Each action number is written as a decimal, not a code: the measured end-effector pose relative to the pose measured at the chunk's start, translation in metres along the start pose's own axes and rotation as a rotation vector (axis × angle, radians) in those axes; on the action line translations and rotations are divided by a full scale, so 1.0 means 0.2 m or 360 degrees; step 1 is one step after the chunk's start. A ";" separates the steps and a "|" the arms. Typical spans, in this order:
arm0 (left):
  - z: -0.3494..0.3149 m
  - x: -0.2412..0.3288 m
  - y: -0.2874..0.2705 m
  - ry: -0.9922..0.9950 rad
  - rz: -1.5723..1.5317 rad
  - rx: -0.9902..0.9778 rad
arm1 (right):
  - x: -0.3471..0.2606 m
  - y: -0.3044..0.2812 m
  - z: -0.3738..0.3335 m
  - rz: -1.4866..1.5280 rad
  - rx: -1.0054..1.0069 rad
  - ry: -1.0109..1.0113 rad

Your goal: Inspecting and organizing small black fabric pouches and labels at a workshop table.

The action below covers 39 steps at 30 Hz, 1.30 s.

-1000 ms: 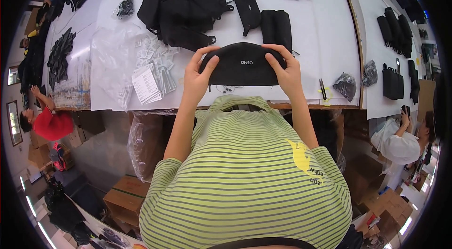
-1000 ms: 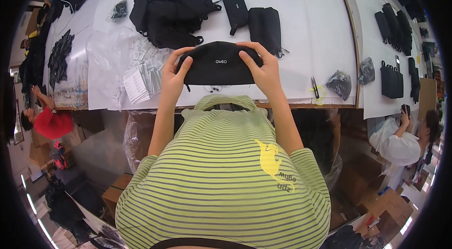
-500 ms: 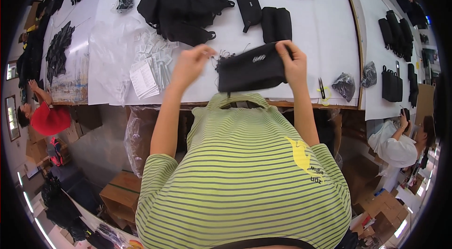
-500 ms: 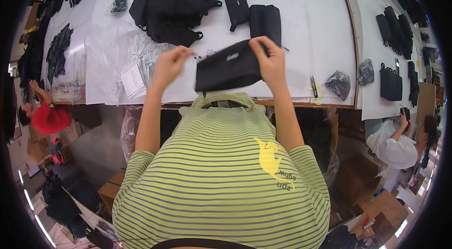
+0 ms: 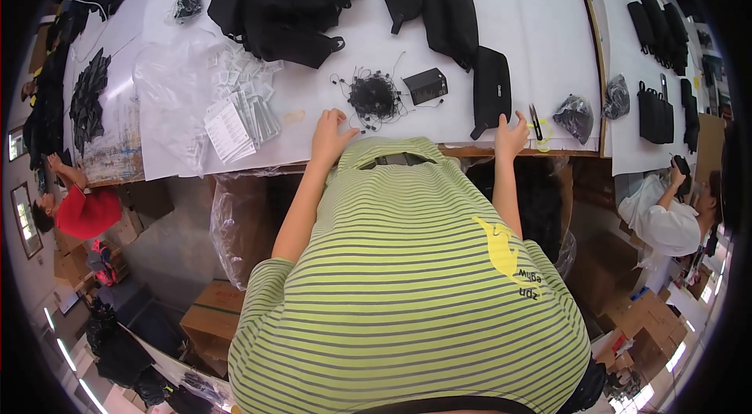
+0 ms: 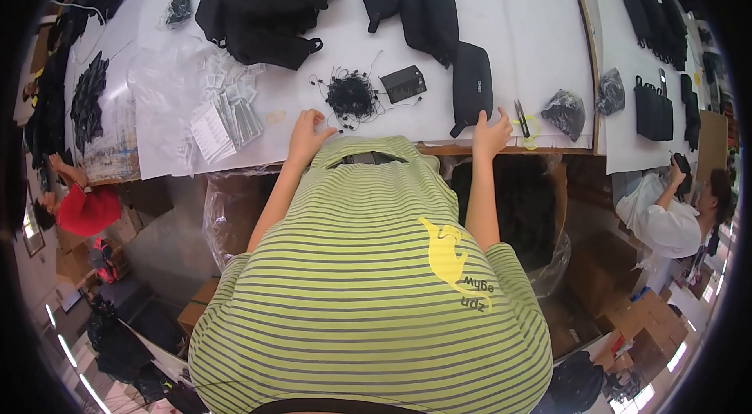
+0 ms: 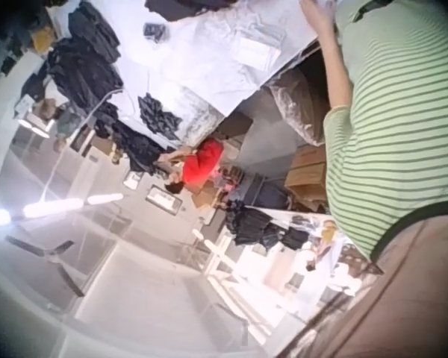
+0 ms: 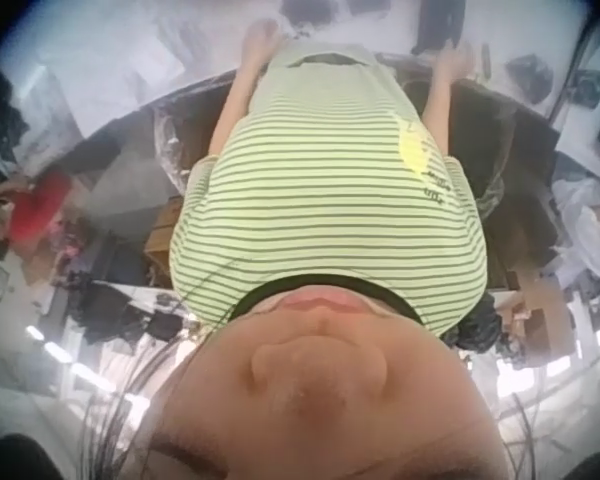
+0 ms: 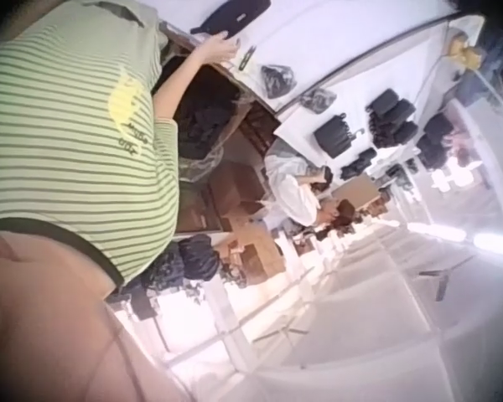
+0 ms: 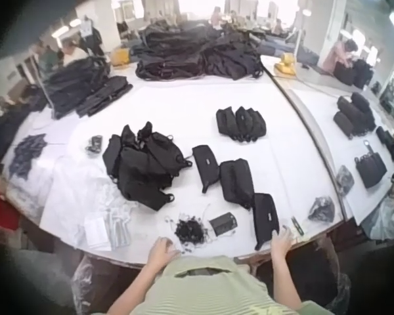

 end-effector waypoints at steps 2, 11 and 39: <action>-0.02 0.01 0.04 0.0147 0.0058 -0.0017 | -0.28 -0.22 -0.10 -0.0296 0.0276 -0.0111; 0.02 0.00 0.08 0.0149 0.0033 -0.0148 | -1.16 -0.03 -0.34 -0.0018 -0.0080 -0.1697; -0.02 0.93 -0.12 0.0230 -0.0889 -0.0230 | -1.36 -0.54 -0.49 0.0574 -0.1041 -0.1570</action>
Point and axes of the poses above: each hand's wrist, its own z-axis towards the middle knuckle, its own y-axis out of the palm, x = y × z, the point moved 8 cm from there along z, towards the middle knuckle, and after that the axes turned 15 degrees about -z, right-handed, at the moved point
